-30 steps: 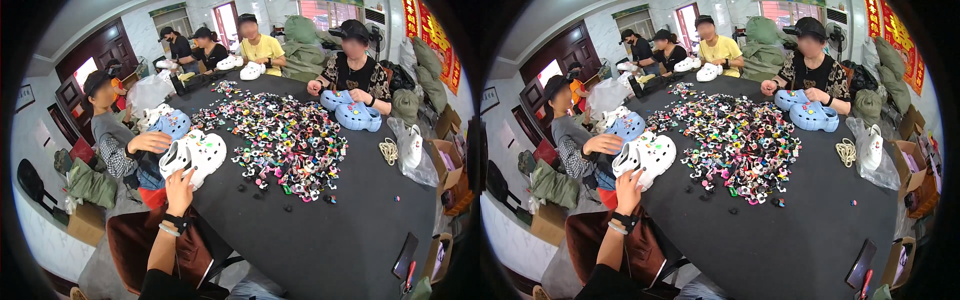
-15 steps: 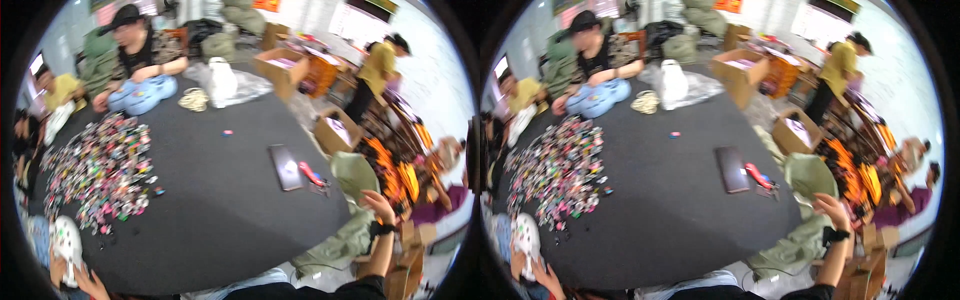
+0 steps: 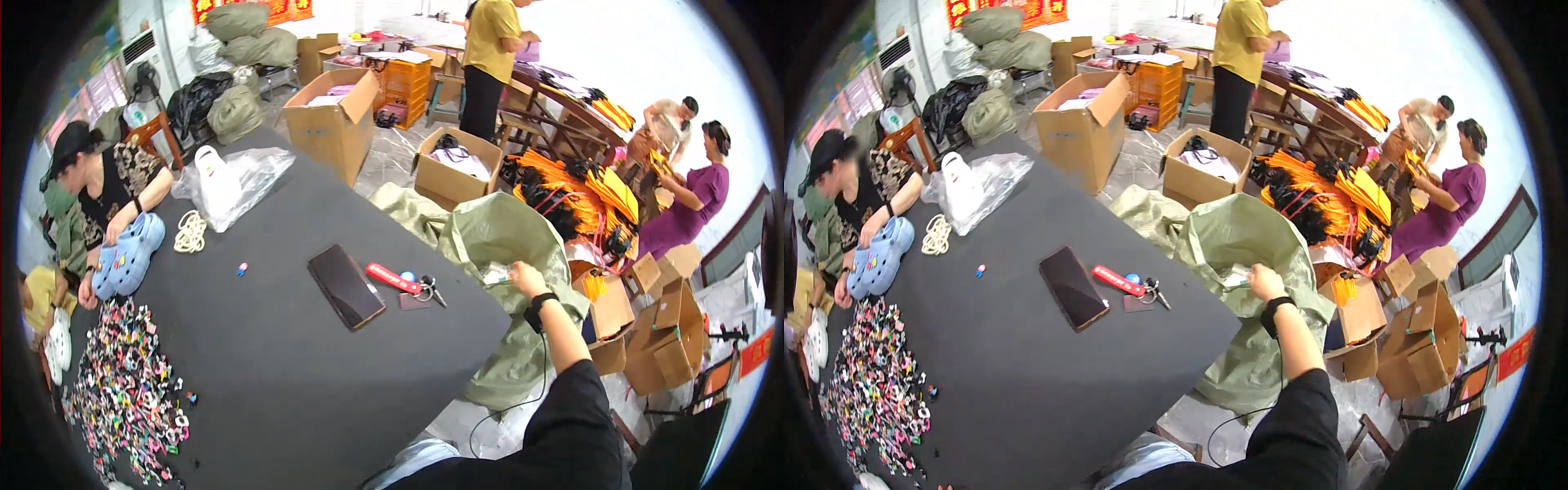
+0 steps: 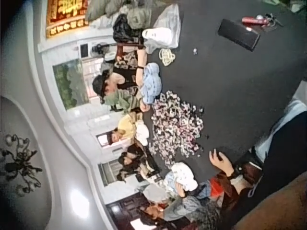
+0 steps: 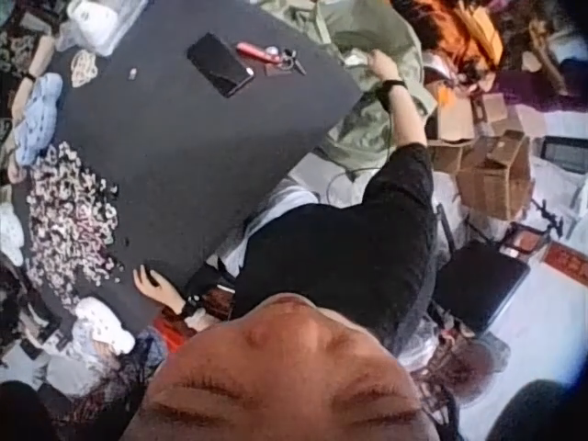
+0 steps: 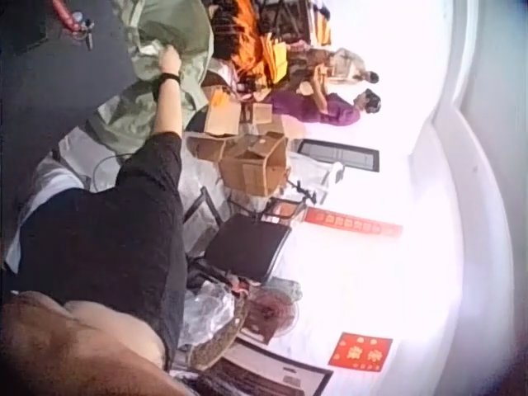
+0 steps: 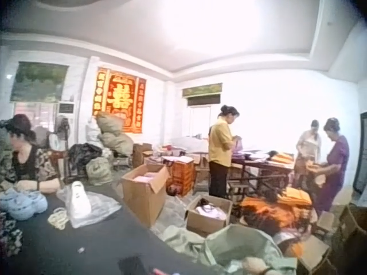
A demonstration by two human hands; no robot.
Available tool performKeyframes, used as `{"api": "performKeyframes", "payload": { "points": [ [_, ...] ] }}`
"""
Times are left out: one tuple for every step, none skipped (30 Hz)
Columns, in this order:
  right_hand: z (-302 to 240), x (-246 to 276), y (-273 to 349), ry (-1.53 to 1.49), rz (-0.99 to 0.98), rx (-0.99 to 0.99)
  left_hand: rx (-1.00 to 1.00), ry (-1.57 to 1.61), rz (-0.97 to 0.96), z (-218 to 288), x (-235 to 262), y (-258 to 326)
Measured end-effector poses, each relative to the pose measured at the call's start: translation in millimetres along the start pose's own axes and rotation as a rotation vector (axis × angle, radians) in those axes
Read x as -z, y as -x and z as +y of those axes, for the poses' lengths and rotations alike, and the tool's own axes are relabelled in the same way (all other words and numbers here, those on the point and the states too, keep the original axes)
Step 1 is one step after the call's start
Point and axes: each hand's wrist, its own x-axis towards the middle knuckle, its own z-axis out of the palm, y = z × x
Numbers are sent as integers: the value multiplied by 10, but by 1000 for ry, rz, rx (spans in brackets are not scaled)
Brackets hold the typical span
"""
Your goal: Insert decorative charms into the ventilation holes of white foam clogs.
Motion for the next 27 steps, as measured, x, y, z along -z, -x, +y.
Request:
{"api": "performKeyframes", "payload": {
  "points": [
    [-108, -132, 27, 172, -99, 7, -11, -17, 4, 15, 10, 21],
    [-23, -287, 127, 353, -82, 91, -5, -36, -7, 13, 1, 13],
    [-169, -341, 197, 342, -204, 111, 5, -71, -12, 16, 4, 7],
    [-320, -396, 269, 330, -327, 134, -19, -115, 3, 29, 2, 9],
    [-127, -538, 401, 209, -337, 192, -43, -97, -9, 54, -62, -28],
    [-228, -576, 516, 155, -565, 286, -62, -144, 17, 92, -61, -19],
    [-34, -873, 645, 87, -595, 589, -73, -156, 33, 51, -92, -16],
    [846, -1358, 1022, 75, -534, 659, -113, -55, -30, 36, -329, -128],
    [640, -1702, 1176, -171, -672, 607, -121, -110, -6, 42, -284, -120],
    [2, -1739, 1236, -337, -825, 594, -111, -206, 48, 53, -123, -60],
    [-66, -1799, 1475, -333, -934, 454, -122, -204, 47, 55, -120, -57],
    [95, -1988, 1725, -401, -887, 412, -138, -198, 40, 50, -187, -73],
    [-332, -1754, 1721, -393, -913, 370, -129, -262, 72, 51, -107, -28],
    [-305, -1758, 1778, -452, -765, 424, -140, -254, 67, 76, -128, -43],
    [-292, -1771, 1822, -507, -616, 480, -135, -240, 55, 111, -146, -42],
    [-220, -1748, 1800, -590, -326, 339, -127, -230, 44, 130, -161, -46],
    [-545, -1372, 1586, -683, -49, 218, -120, -258, 60, 114, -123, -28],
    [-259, -1380, 1420, -909, 200, -25, -138, -212, 46, 120, -184, -38],
    [57, -1451, 1234, -1122, 452, -264, -149, -174, 33, 121, -229, -34],
    [114, -1414, 968, -1300, 584, -518, -137, -182, 39, 151, -214, -26],
    [122, -1337, 684, -1466, 708, -779, -125, -193, 48, 149, -209, -27],
    [-32, -1194, 451, -1636, 506, -827, -111, -212, 71, 128, -147, -7],
    [-91, -995, 328, -1780, 299, -864, -95, -219, 92, 104, -106, 23],
    [-62, -1079, 156, -1907, 284, -837, -83, -208, 81, 74, -92, 7],
    [141, -1121, 22, -2022, 273, -803, -64, -184, 66, 69, -115, -10],
    [368, -1177, -62, -1950, 327, -804, -30, -137, 37, 160, -102, -74],
    [610, -1168, -138, -1901, 338, -669, 2, -131, 14, 206, -130, -112]
  ]
}}
